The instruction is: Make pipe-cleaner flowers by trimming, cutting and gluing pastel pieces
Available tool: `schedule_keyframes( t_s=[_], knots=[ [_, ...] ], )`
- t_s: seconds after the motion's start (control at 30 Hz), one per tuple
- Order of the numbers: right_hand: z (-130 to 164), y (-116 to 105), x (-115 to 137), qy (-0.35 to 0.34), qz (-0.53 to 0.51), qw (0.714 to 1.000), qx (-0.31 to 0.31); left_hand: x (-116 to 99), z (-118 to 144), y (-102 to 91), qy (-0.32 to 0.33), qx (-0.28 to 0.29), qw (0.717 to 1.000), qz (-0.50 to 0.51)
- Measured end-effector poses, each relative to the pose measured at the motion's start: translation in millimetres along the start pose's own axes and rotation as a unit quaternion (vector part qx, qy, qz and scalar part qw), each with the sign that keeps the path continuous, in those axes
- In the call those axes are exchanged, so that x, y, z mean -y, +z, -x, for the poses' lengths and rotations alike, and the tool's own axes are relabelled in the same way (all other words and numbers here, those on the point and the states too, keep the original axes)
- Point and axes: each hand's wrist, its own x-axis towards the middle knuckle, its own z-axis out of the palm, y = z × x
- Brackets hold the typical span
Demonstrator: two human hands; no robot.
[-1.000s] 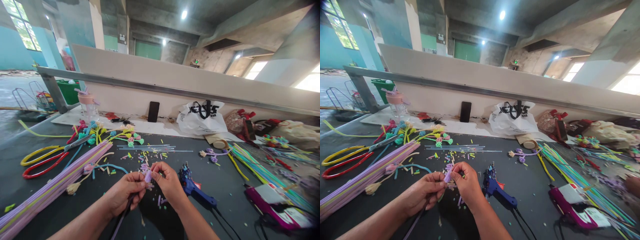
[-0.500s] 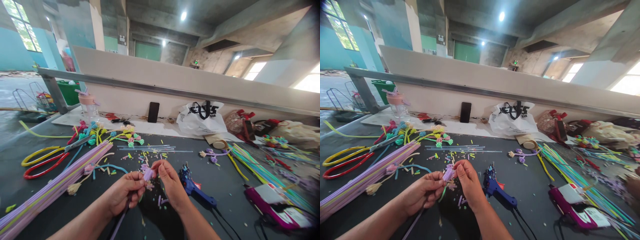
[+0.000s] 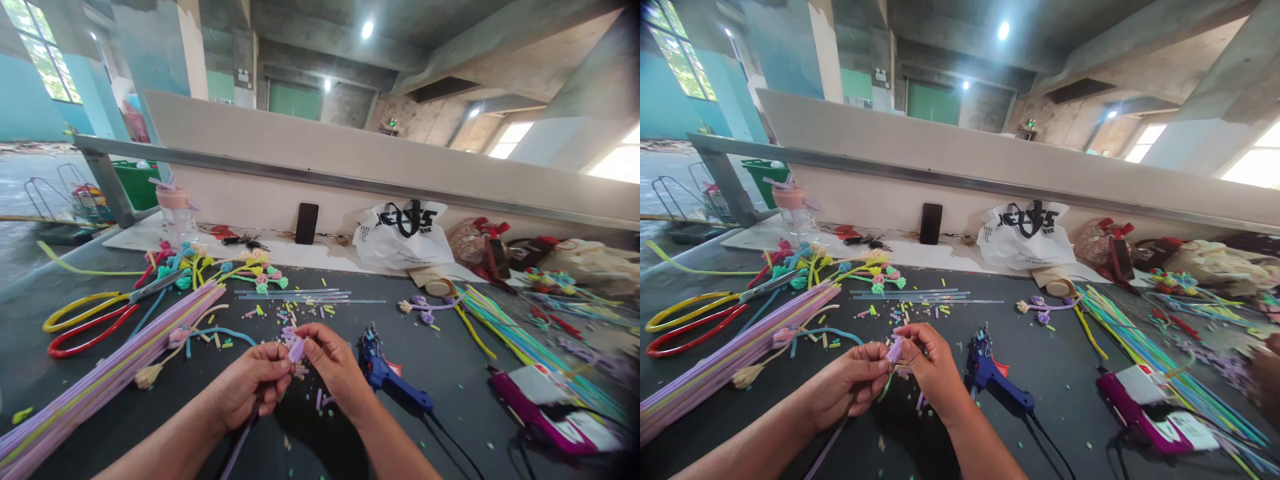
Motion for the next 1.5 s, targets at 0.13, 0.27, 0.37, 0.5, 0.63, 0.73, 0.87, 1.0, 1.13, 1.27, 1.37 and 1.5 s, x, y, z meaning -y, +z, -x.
schedule_keyframes(
  t_s=[0.13, 0.27, 0.37, 0.5, 0.63, 0.73, 0.87, 1.0, 1.13, 1.27, 1.37, 1.5],
  knots=[
    [-1, -1, 0, 0.001, -0.016, 0.999, -0.038, 0, -1, 3.4, 0.085, -0.075, 0.993, -0.041],
    [-4, -1, -3, 0.004, -0.017, 0.998, -0.061, -4, 2, 7.4, 0.145, -0.115, 0.981, -0.063],
    [-6, -1, -7, 0.0, -0.008, 0.998, -0.063, -10, 4, 7.8, 0.141, -0.136, 0.979, -0.06],
    [-7, -1, -7, 0.003, 0.034, 0.997, -0.064, -11, 2, 4.5, 0.129, -0.161, 0.978, -0.036],
    [-3, 1, 0, -0.027, 0.123, 0.991, 0.038, -8, 1, 1.8, 0.126, -0.166, 0.978, -0.016],
    [2, 8, 5, -0.058, 0.195, 0.969, 0.139, -8, 2, 1.9, 0.137, -0.151, 0.979, 0.008],
    [6, 18, 2, -0.039, 0.211, 0.962, 0.168, -9, 2, 4.4, 0.127, -0.144, 0.98, 0.052],
    [7, 19, -2, -0.03, 0.206, 0.96, 0.186, -5, 2, 6.8, 0.122, -0.1, 0.984, 0.087],
    [3, 6, 4, -0.058, 0.216, 0.963, 0.147, -6, 3, 5.7, 0.123, -0.084, 0.981, 0.126],
    [-8, -17, 0, -0.031, 0.306, 0.95, -0.054, -12, 3, -0.5, 0.123, -0.081, 0.981, 0.127],
    [-15, -27, -11, -0.021, 0.372, 0.924, -0.086, -12, 1, -5.7, 0.115, -0.073, 0.985, 0.107],
    [-15, -23, -19, -0.029, 0.393, 0.918, -0.036, -10, -1, -7.9, 0.114, -0.077, 0.986, 0.098]
  ],
)
